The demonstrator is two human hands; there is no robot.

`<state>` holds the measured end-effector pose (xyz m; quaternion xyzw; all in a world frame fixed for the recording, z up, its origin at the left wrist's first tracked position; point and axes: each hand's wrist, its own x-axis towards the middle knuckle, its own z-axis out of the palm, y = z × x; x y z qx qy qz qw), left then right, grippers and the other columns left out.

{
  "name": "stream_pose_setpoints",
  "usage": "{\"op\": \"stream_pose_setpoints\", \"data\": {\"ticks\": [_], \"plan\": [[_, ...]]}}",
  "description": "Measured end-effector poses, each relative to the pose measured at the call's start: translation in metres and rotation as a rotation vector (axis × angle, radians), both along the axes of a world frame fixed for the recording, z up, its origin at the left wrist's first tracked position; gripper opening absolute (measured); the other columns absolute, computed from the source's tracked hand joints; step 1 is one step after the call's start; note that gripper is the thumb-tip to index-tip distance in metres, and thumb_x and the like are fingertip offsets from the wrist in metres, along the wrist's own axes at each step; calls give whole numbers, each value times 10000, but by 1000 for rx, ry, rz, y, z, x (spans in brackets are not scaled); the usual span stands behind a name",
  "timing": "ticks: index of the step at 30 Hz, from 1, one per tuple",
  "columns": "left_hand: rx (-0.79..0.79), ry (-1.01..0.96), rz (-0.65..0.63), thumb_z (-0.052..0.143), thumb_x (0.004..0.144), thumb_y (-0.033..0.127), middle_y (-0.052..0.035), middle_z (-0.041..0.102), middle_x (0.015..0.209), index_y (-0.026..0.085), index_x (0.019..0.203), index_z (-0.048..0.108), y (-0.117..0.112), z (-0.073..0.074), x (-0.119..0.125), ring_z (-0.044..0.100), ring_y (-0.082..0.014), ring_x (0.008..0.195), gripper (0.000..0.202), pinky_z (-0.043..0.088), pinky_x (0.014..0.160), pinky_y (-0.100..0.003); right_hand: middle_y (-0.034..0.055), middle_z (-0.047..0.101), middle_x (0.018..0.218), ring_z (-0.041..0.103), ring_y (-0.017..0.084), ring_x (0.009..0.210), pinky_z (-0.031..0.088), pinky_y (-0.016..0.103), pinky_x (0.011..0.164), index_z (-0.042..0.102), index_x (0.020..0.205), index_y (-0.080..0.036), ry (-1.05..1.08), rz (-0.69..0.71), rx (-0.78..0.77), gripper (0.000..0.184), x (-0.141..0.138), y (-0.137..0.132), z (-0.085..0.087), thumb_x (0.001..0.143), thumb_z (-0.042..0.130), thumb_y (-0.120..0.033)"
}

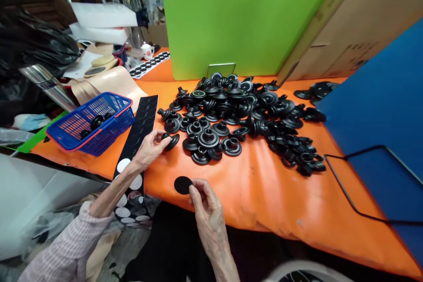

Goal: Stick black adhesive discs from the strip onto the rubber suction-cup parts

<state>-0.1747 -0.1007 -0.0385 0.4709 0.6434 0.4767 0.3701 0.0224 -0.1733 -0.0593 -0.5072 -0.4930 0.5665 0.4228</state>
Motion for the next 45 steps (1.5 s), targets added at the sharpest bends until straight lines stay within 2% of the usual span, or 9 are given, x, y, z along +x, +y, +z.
{"op": "stream_pose_setpoints", "data": {"ticks": [2, 4, 7, 10, 14, 19, 21, 32, 45], "plan": [[-126, -458, -24, 642, 784, 363, -34, 646, 902, 209, 1020, 544, -21, 4, 1, 637, -180, 750, 298, 517, 688, -317, 13, 601, 771, 550, 146, 673, 474, 270, 632, 641, 879, -203, -29, -12, 44, 319, -1, 0, -1, 764, 651, -501], [-214, -777, -25, 646, 790, 378, -34, 662, 901, 204, 1037, 551, -38, 6, 7, 658, -178, 721, 317, 522, 614, -282, -4, 582, 754, 543, 142, 672, 468, 269, 635, 622, 998, -219, -27, -24, 96, 336, -3, -1, 2, 774, 652, -468], [-264, -946, 18, 649, 797, 355, -72, 679, 865, 128, 918, 624, -56, 6, 17, 668, -188, 757, 258, 544, 643, -275, -30, 541, 696, 511, 125, 619, 443, 249, 590, 579, 980, -226, 16, -35, 103, 319, -6, -2, 10, 770, 669, -449], [-214, -923, -38, 681, 768, 241, -76, 688, 915, 111, 928, 663, -68, 5, 23, 653, -178, 815, 207, 559, 718, -290, -20, 536, 677, 498, 117, 620, 423, 241, 596, 556, 774, -205, 23, 4, 14, 293, -6, -2, 17, 779, 659, -479], [-208, -873, -139, 717, 739, 237, -83, 679, 1032, 144, 1031, 662, -80, 4, 25, 653, -205, 885, 312, 561, 786, -365, -23, 523, 690, 497, 127, 669, 417, 252, 656, 570, 778, -206, 67, -32, -51, 310, -6, 0, 16, 771, 657, -504], [-235, -830, -181, 713, 716, 203, -90, 664, 1126, 176, 1095, 669, -89, 2, 27, 649, -242, 979, 382, 556, 818, -374, 62, 551, 1077, 541, 207, 1028, 441, 323, 855, 611, 726, -197, 66, -81, 10, 302, -13, 1, 6, 736, 679, -491], [-226, -831, -202, 698, 715, 184, -88, 662, 1141, 183, 1108, 674, -90, 1, 28, 648, -242, 982, 394, 561, 806, -365, 82, 546, 1138, 535, 223, 1067, 449, 340, 861, 622, 721, -195, 47, -94, 20, 298, -17, 1, 4, 746, 663, -489], [-220, -840, -230, 664, 708, 173, -83, 668, 1150, 179, 1136, 671, -90, -3, 31, 642, -235, 981, 428, 562, 803, -345, 73, 584, 1027, 560, 209, 982, 490, 331, 819, 617, 727, -195, -12, -126, 60, 266, -25, -1, 5, 780, 620, -456], [-255, -842, -180, 693, 677, 179, -86, 690, 1069, 160, 1069, 702, -90, -2, 31, 635, -261, 1000, 393, 568, 793, -364, 65, 556, 997, 568, 203, 950, 502, 337, 795, 611, 737, -191, -21, -137, 40, 255, -30, -3, 3, 778, 621, -443]]}}
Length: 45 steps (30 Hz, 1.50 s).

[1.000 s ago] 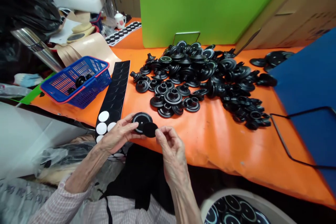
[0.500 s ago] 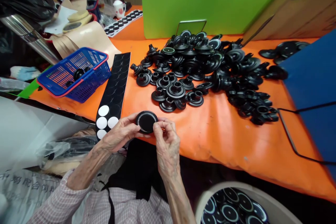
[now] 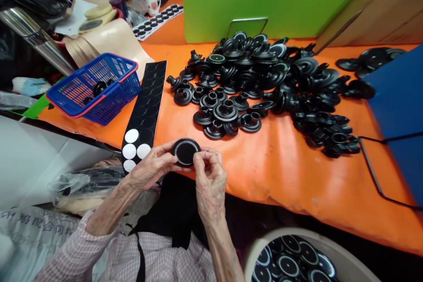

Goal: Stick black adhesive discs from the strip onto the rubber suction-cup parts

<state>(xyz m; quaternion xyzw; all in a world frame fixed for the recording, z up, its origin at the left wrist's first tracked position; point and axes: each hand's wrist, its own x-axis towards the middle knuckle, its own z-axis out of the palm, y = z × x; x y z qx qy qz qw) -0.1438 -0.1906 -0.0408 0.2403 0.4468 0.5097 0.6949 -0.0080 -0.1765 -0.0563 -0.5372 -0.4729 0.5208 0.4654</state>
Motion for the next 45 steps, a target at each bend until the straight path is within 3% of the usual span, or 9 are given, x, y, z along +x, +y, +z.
{"op": "stream_pose_setpoints", "data": {"ticks": [19, 24, 27, 30, 33, 37, 39, 41, 45], "plan": [[62, 80, 68, 690, 779, 292, -95, 673, 1128, 150, 1101, 683, -3, -10, 0, 649, -241, 981, 352, 574, 755, -320, 43, 539, 870, 567, 169, 763, 526, 357, 703, 515, 820, -200, -368, -43, 283, 163, -13, -8, -14, 893, 500, -344], [67, 88, 75, 686, 778, 299, -91, 685, 1066, 143, 1094, 678, -6, -8, -1, 663, -221, 909, 353, 572, 708, -298, 68, 595, 942, 609, 192, 817, 548, 362, 706, 532, 974, -190, -197, -65, 109, 294, -14, -6, -14, 834, 580, -445], [50, 106, 75, 680, 774, 327, -101, 691, 1023, 130, 1075, 677, -9, -1, -10, 668, -222, 856, 360, 572, 662, -299, 59, 643, 869, 628, 185, 761, 549, 329, 663, 580, 898, -181, -47, 91, -26, 340, -16, 2, -8, 786, 630, -497], [50, 207, 80, 653, 787, 342, -120, 695, 999, 116, 1061, 669, -2, 14, -37, 672, -196, 744, 355, 561, 595, -277, 24, 637, 739, 615, 150, 644, 526, 281, 593, 582, 807, -169, 110, 275, -117, 338, -39, 24, 4, 741, 691, -481], [91, 405, 162, 631, 803, 319, -116, 707, 915, 109, 1103, 638, 12, 51, -85, 655, -151, 607, 366, 555, 576, -269, -10, 599, 694, 572, 104, 571, 479, 235, 534, 568, 774, -161, 313, 420, -97, 332, -92, 53, 30, 715, 720, -451], [164, 758, 461, 648, 805, 339, -77, 694, 879, 131, 1209, 568, 20, 110, -141, 632, -111, 532, 461, 539, 566, -251, -33, 595, 719, 592, 89, 597, 515, 255, 643, 536, 850, -182, 612, 534, -13, 280, -162, 84, 72, 721, 692, -375], [186, 1039, 577, 619, 814, 439, -77, 686, 896, 138, 1147, 603, 14, 118, -152, 619, -114, 520, 449, 505, 521, -243, -25, 607, 772, 623, 102, 653, 530, 288, 712, 521, 902, -198, 609, 533, 80, 228, -172, 90, 74, 768, 629, -348], [130, 1203, 503, 592, 812, 483, -82, 686, 900, 135, 1012, 656, 3, 102, -150, 636, -141, 594, 406, 507, 571, -262, 1, 622, 819, 636, 132, 711, 532, 332, 748, 540, 918, -204, 395, 510, 192, 177, -164, 85, 56, 816, 554, -347], [-152, 1255, 294, 703, 711, 402, -113, 666, 1003, 137, 1091, 630, -15, 35, -130, 640, -220, 881, 469, 496, 789, -323, 103, 646, 958, 621, 238, 924, 500, 463, 877, 590, 937, -190, -154, 434, 378, 211, -123, 52, -8, 832, 459, -317]]}}
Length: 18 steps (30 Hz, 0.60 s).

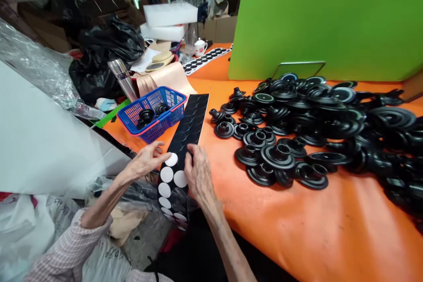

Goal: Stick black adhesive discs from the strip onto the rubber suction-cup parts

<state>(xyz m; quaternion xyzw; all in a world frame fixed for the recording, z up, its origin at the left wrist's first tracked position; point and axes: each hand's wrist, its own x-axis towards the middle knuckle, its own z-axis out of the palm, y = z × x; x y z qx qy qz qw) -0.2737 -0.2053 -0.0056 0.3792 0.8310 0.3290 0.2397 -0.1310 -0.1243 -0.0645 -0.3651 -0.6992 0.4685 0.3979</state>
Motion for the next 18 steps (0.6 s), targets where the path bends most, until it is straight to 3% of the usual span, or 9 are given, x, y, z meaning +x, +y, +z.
{"op": "stream_pose_setpoints", "data": {"ticks": [2, 5, 7, 9, 13, 18], "plan": [[-24, -78, 66, 738, 671, 398, -111, 645, 1019, 132, 1214, 543, -1, -25, 6, 626, -214, 875, 635, 484, 769, -315, 145, 612, 1098, 587, 260, 1061, 482, 470, 937, 592, 992, -176, -63, -5, 88, 253, 16, -15, -25, 832, 434, -292], [-28, -311, 95, 725, 673, 386, -33, 627, 795, 126, 1144, 546, 6, -34, 8, 584, -157, 684, 567, 436, 600, -254, 150, 554, 1232, 532, 254, 1178, 468, 449, 988, 588, 1056, -179, -96, -10, 125, 270, 24, -27, -39, 849, 451, -286], [-62, -454, 59, 701, 680, 345, 6, 579, 654, 125, 933, 604, 10, -30, 7, 523, -117, 564, 349, 378, 516, -226, 141, 553, 1238, 528, 252, 1182, 468, 446, 992, 591, 1069, -186, -105, -27, 118, 267, 24, -28, -37, 850, 486, -298], [-21, -628, 30, 705, 649, 277, 4, 589, 646, 131, 795, 598, 11, -25, 9, 525, -103, 557, 232, 387, 522, -215, 137, 555, 1232, 538, 251, 1162, 479, 442, 976, 596, 1074, -189, -86, -32, 107, 271, 22, -28, -33, 849, 517, -317], [149, -1004, 60, 724, 574, 160, -4, 658, 746, 156, 857, 604, 9, -27, 14, 603, -126, 670, 307, 475, 657, -243, 121, 595, 1136, 552, 254, 1096, 477, 456, 951, 608, 1046, -200, -47, -51, 132, 256, 20, -28, -29, 845, 571, -353], [208, -1082, 68, 747, 561, 150, 1, 665, 775, 158, 869, 606, 6, -39, 16, 592, -113, 677, 339, 472, 676, -233, 96, 619, 993, 545, 252, 975, 490, 430, 855, 606, 982, -201, -110, -56, 165, 179, 16, -27, -25, 856, 556, -317]]}}
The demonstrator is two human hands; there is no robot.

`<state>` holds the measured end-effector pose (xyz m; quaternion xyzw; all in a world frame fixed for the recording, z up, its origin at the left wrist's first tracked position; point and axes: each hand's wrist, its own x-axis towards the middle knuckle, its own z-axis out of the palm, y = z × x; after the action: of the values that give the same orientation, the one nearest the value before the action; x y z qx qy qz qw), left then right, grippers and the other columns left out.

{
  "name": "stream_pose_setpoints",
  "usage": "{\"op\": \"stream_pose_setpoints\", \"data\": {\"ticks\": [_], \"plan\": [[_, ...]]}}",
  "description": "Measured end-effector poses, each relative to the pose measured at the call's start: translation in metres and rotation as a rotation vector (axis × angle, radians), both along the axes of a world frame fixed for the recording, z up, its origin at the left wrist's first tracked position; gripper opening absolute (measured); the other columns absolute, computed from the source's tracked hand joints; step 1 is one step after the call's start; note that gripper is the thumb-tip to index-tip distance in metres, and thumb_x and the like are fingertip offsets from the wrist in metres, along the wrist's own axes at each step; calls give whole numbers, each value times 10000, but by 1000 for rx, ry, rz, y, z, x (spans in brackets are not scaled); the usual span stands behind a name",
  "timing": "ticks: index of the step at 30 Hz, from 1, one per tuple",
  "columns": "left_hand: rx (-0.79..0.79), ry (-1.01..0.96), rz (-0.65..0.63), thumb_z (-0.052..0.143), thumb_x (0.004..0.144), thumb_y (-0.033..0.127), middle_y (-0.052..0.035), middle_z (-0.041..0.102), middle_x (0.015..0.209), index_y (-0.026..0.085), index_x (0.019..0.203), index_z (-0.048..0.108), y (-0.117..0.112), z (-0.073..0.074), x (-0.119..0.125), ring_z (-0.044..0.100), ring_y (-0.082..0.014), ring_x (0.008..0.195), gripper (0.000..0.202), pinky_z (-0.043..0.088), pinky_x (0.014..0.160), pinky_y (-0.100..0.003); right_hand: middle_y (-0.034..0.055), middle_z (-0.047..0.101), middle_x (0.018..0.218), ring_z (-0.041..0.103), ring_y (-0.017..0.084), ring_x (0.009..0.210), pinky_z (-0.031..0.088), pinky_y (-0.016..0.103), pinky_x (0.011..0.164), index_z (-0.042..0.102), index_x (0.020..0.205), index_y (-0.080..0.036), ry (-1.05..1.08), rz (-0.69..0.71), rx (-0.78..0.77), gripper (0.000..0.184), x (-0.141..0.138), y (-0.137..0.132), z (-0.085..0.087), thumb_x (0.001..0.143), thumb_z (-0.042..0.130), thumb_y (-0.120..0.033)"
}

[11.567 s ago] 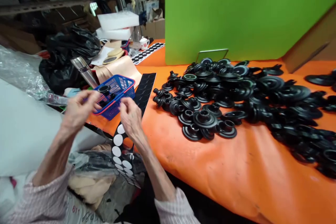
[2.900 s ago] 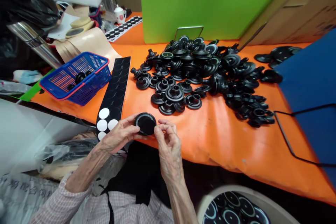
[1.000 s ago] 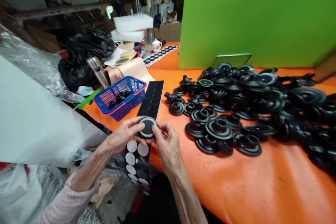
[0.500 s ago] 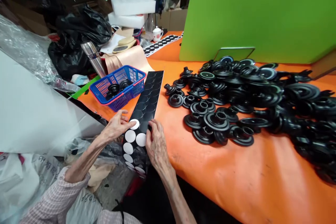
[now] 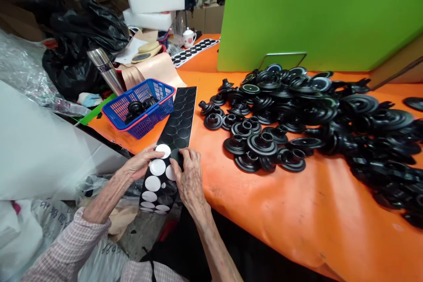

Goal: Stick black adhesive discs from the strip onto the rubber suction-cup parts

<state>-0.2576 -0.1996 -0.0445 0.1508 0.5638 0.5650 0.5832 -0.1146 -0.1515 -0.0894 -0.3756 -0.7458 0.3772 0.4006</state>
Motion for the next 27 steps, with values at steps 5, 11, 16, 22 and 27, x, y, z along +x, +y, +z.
{"op": "stream_pose_setpoints", "data": {"ticks": [5, 11, 16, 22, 27], "plan": [[45, 26, 3, 781, 539, 188, 2, 643, 774, 141, 876, 588, 1, -7, 2, 579, -116, 698, 391, 450, 688, -235, 83, 625, 924, 560, 239, 916, 483, 379, 798, 614, 880, -207, -28, 23, -37, 143, 0, 2, 4, 860, 541, -328], [55, 221, -82, 757, 582, 290, -28, 644, 855, 144, 918, 585, -2, -2, 1, 594, -165, 808, 404, 451, 785, -286, 46, 645, 797, 583, 192, 782, 459, 309, 738, 609, 775, -208, 40, -41, -163, 283, 9, 9, 11, 911, 443, -394], [-120, 1005, -9, 637, 731, 457, -50, 614, 884, 171, 874, 571, -13, 18, 6, 572, -216, 875, 326, 436, 798, -338, 36, 645, 766, 595, 170, 712, 458, 280, 683, 605, 786, -209, 42, -146, -71, 288, 26, 5, 22, 941, 417, -362], [-201, 1096, -120, 499, 807, 613, -4, 549, 739, 207, 901, 486, -10, 11, 35, 552, -202, 687, 417, 435, 682, -338, 115, 662, 1007, 663, 188, 819, 534, 291, 678, 653, 985, -199, -115, -92, 231, 336, 40, -22, 18, 983, 322, -253], [-183, 1391, 105, 554, 804, 438, -84, 570, 878, 177, 961, 543, -5, 8, 36, 556, -257, 842, 305, 423, 790, -396, 115, 622, 1071, 666, 194, 933, 578, 318, 789, 648, 1064, -215, -89, -214, 251, 255, 61, -30, 10, 972, 416, -263]]}}
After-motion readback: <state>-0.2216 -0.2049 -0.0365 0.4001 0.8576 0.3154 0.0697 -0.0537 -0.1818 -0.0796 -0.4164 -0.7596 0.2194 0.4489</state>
